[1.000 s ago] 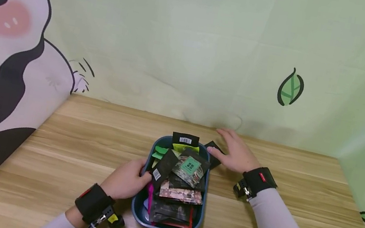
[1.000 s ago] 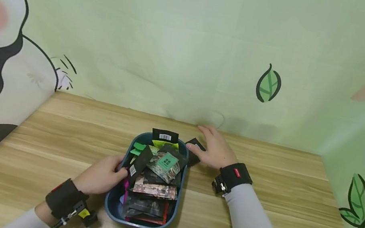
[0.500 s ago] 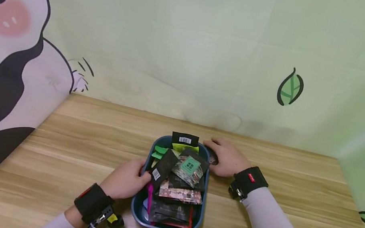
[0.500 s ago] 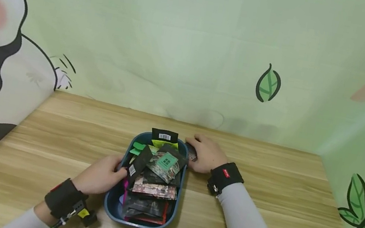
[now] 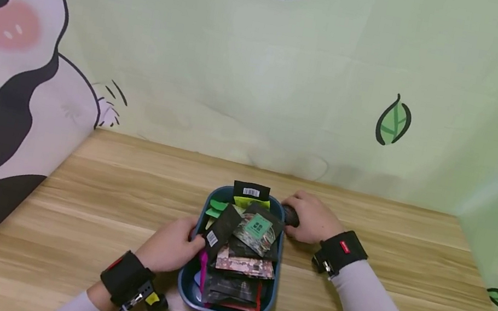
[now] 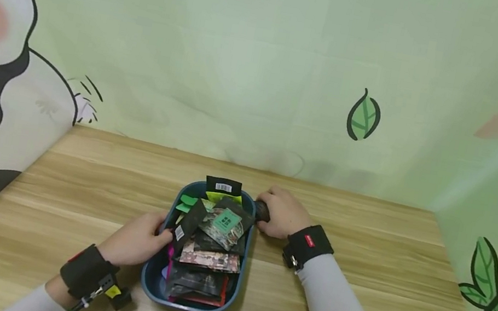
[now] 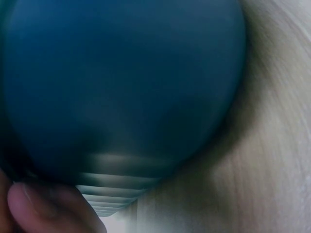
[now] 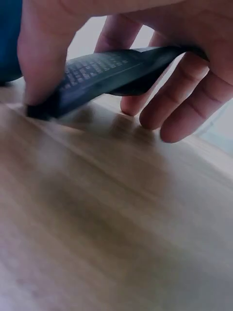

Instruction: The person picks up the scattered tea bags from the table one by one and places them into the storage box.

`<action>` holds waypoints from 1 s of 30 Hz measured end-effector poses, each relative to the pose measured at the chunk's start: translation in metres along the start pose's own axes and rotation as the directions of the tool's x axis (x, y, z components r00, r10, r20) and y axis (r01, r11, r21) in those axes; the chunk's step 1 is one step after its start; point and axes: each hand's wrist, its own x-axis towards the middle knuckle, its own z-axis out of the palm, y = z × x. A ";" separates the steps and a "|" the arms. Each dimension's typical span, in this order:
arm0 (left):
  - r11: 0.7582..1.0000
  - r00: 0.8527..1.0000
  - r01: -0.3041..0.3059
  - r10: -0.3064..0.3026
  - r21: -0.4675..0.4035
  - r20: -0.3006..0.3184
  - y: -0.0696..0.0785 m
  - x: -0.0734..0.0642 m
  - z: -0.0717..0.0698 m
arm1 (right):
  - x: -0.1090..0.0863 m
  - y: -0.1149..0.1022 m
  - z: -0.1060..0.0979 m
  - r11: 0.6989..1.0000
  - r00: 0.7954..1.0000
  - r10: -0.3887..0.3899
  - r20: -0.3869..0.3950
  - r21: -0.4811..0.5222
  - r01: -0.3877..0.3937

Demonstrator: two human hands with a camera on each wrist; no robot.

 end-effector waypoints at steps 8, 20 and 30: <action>1.000 1.000 -0.003 0.003 0.008 -0.002 -0.002 0.002 0.000 | -0.008 0.005 0.002 0.997 0.999 0.037 -0.027 0.070 -0.035; 1.000 1.000 0.000 0.000 -0.001 0.012 -0.005 0.003 0.002 | -0.027 0.013 -0.004 0.967 0.981 0.105 -0.160 0.249 -0.063; 1.000 1.000 0.016 -0.016 -0.005 -0.002 -0.002 0.002 0.002 | -0.038 0.003 -0.036 0.969 0.950 0.143 -0.277 0.235 -0.077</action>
